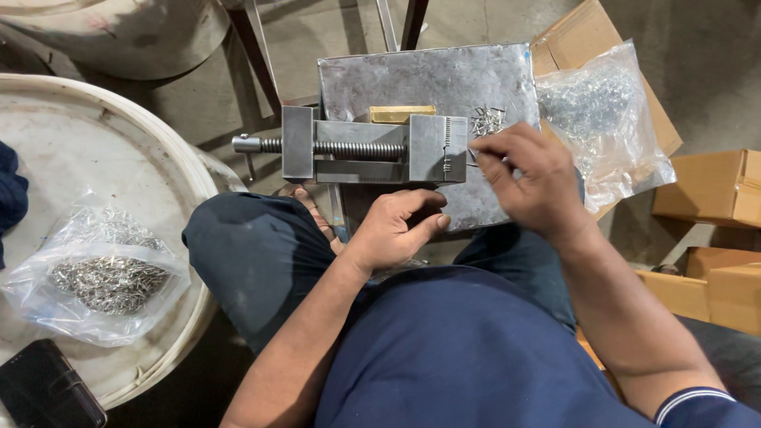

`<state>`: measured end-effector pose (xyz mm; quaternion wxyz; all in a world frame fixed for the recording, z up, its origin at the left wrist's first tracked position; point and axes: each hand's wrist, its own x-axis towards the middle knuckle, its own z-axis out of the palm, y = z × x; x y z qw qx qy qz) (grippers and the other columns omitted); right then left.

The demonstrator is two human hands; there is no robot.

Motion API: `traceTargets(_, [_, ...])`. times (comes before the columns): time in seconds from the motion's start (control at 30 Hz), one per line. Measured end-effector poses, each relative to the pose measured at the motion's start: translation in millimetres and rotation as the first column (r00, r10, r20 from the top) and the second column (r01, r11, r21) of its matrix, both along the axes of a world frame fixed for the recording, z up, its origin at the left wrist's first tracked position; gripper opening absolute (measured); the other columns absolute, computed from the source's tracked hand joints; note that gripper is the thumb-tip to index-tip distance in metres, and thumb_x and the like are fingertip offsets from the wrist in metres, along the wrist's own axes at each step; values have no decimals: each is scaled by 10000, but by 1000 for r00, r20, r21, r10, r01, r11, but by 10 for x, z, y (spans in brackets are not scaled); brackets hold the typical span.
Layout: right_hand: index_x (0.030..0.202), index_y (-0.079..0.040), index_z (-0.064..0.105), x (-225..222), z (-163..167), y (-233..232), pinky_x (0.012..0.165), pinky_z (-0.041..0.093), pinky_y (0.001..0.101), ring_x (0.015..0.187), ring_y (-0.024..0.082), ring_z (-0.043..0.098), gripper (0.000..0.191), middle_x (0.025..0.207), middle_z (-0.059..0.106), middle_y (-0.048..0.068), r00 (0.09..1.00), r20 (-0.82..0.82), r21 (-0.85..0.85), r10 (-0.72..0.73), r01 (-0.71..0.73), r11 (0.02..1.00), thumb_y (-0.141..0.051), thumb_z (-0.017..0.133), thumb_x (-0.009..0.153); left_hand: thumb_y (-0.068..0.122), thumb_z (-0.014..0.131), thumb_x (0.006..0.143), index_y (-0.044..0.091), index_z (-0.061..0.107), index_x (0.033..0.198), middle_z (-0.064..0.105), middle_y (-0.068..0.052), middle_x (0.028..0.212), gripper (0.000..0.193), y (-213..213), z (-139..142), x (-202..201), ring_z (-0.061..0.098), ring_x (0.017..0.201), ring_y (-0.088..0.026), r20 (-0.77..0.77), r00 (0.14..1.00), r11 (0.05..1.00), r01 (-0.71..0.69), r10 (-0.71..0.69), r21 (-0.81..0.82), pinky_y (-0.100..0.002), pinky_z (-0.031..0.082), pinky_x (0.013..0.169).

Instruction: The person sits cross-legged and uses a bench vise to bend small metal pins. They pick up pins from a pile, insert them into the vise jaws, and tighten the screw to bend the metal before removing them.

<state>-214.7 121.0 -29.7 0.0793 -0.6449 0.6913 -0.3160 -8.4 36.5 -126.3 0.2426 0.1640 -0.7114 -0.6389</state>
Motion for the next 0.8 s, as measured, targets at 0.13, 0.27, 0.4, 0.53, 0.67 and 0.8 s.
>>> traceTargets(0.13, [1123,-39,736,-218,-207,177,708,548,330,796,222,678,137,962,690,115,986,77,26,-148,147,989,-52,716,988,210,744,959,9,697,1137,726,-94,935,272,13,-15,1,692,840,-176,-33,999,997,-34,32,-62,-306,553,773])
traceTargets(0.27, [1104,-61,744,-271,-417,375,716,540,358,816,267,694,150,946,691,110,983,6,60,-186,185,981,-86,732,956,213,747,946,8,699,1136,715,-88,920,283,36,23,15,671,797,-164,0,1000,999,-29,29,-29,-293,539,730])
traceTargets(0.4, [1062,-98,759,-202,-568,439,701,537,373,814,297,690,146,927,693,90,978,-76,51,-195,199,979,-128,770,920,211,741,952,7,695,1133,710,-93,910,277,30,72,7,678,795,-166,7,1000,1000,-23,23,-9,-289,546,737])
traceTargets(0.53, [1032,-119,756,-152,-656,366,653,540,391,761,297,678,138,887,684,84,975,-126,8,-182,185,983,-174,763,905,198,736,953,4,694,1131,718,-103,928,267,26,134,3,690,824,-175,4,1000,996,-26,26,-80,-299,556,785])
traceTargets(0.67, [886,-130,696,-120,-681,237,604,521,465,716,342,656,101,809,659,113,957,-231,-42,-175,170,985,-225,681,914,197,742,890,3,737,1070,787,-111,917,265,42,74,2,745,814,-172,150,985,996,-82,85,-25,-308,577,767])
traceTargets(0.8, [778,-84,649,-155,-632,208,634,540,462,744,354,667,135,789,657,142,962,-201,67,-187,204,977,-198,693,834,154,809,780,-9,735,1071,785,-108,850,342,-44,-228,-305,747,785,-166,120,985,986,-110,125,-125,-322,592,777])
